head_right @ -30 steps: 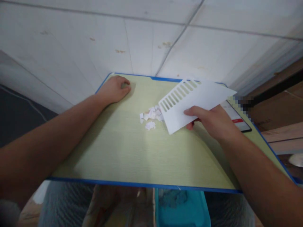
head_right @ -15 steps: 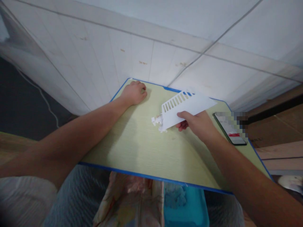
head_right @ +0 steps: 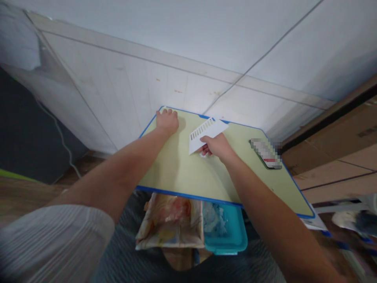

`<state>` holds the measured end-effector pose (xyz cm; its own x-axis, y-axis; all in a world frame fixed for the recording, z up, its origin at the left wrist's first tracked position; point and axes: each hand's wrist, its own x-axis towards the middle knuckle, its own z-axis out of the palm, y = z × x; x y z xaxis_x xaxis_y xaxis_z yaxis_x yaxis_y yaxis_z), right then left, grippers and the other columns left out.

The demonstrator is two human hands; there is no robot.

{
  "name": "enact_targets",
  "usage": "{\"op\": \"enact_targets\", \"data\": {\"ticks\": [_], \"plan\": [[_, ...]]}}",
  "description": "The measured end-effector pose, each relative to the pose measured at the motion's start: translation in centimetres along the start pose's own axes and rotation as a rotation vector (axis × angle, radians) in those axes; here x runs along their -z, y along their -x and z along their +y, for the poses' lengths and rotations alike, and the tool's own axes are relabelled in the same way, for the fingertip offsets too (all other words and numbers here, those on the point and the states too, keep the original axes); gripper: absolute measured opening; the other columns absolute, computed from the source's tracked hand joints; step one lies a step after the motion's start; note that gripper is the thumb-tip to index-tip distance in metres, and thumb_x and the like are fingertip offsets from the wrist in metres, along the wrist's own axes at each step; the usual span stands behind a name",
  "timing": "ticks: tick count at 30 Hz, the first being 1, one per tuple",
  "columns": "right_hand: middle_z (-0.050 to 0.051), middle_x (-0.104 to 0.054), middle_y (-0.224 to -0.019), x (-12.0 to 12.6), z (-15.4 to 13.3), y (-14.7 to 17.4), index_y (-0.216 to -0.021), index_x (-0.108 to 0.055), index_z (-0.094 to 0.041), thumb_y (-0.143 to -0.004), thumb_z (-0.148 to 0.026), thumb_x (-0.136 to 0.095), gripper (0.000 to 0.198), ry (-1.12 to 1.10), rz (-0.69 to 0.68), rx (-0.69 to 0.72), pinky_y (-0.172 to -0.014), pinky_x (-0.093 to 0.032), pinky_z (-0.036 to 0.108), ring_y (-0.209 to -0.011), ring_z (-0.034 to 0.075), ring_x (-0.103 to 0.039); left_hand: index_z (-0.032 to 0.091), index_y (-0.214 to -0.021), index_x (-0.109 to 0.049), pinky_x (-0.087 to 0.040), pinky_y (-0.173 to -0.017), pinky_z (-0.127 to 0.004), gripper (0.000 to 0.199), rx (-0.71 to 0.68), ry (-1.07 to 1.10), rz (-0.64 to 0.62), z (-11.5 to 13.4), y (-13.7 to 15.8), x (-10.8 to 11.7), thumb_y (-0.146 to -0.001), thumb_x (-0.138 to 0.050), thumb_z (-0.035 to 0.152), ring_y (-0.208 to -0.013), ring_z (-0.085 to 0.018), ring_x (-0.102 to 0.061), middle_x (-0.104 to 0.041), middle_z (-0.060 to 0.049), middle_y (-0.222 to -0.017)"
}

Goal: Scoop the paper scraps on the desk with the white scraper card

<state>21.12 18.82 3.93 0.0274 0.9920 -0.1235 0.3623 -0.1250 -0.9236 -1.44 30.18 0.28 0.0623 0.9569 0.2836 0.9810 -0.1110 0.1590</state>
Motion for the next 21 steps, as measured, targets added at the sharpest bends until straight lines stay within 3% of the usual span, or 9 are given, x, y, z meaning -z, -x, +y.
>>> {"op": "enact_targets", "data": {"ticks": [4,8,15,18,21], "plan": [[0.010,-0.072,-0.057,1.6,0.5,0.3,-0.081,-0.067,-0.018,-0.073,-0.022,-0.074,0.012,-0.006,0.069,-0.010,-0.040,-0.043,0.026,-0.042,0.018,-0.061,0.020,-0.153,-0.068,-0.034,-0.125,-0.070,0.056,0.053,0.018,-0.006,0.2,0.2,0.1,-0.107,-0.035,0.020,-0.149,-0.041,-0.057,-0.067,-0.025,-0.156],[0.010,-0.074,-0.062,4.9,1.3,1.0,-0.082,-0.067,-0.019,-0.075,-0.028,-0.076,0.015,-0.032,0.114,0.036,-0.045,-0.051,0.030,-0.044,0.019,-0.064,0.018,-0.153,-0.068,-0.038,-0.121,-0.069,0.057,0.047,0.018,-0.005,-0.1,0.1,-0.1,-0.105,-0.037,0.020,-0.148,-0.042,-0.057,-0.067,-0.027,-0.156],[0.007,-0.077,-0.067,8.6,3.1,-0.2,-0.086,-0.070,-0.024,-0.073,-0.039,-0.083,0.024,-0.046,0.137,0.097,-0.052,-0.060,0.041,-0.051,0.026,-0.069,0.014,-0.145,-0.071,-0.046,-0.117,-0.061,0.051,-0.075,-0.077,-0.031,-1.0,-1.1,-0.2,-0.104,-0.041,0.017,-0.146,-0.041,-0.060,-0.069,-0.026,-0.152],[0.008,-0.077,-0.069,9.0,4.3,-1.2,-0.080,-0.072,-0.026,-0.082,-0.043,-0.083,0.020,-0.004,0.080,0.132,-0.059,-0.063,0.047,-0.056,0.029,-0.069,0.015,-0.139,-0.075,-0.049,-0.115,-0.058,0.048,-0.150,-0.087,-0.041,-1.1,-2.5,-0.6,-0.103,-0.043,0.018,-0.144,-0.041,-0.062,-0.072,-0.023,-0.149],[0.008,-0.076,-0.069,9.1,5.7,-1.4,-0.072,-0.073,-0.028,-0.094,-0.048,-0.077,0.030,0.041,0.016,0.185,-0.064,-0.063,0.049,-0.061,0.030,-0.069,0.017,-0.135,-0.077,-0.052,-0.112,-0.054,0.046,-0.183,-0.045,-0.020,-1.4,-3.5,-1.4,-0.106,-0.042,0.023,-0.141,-0.039,-0.064,-0.074,-0.020,-0.146]]}}
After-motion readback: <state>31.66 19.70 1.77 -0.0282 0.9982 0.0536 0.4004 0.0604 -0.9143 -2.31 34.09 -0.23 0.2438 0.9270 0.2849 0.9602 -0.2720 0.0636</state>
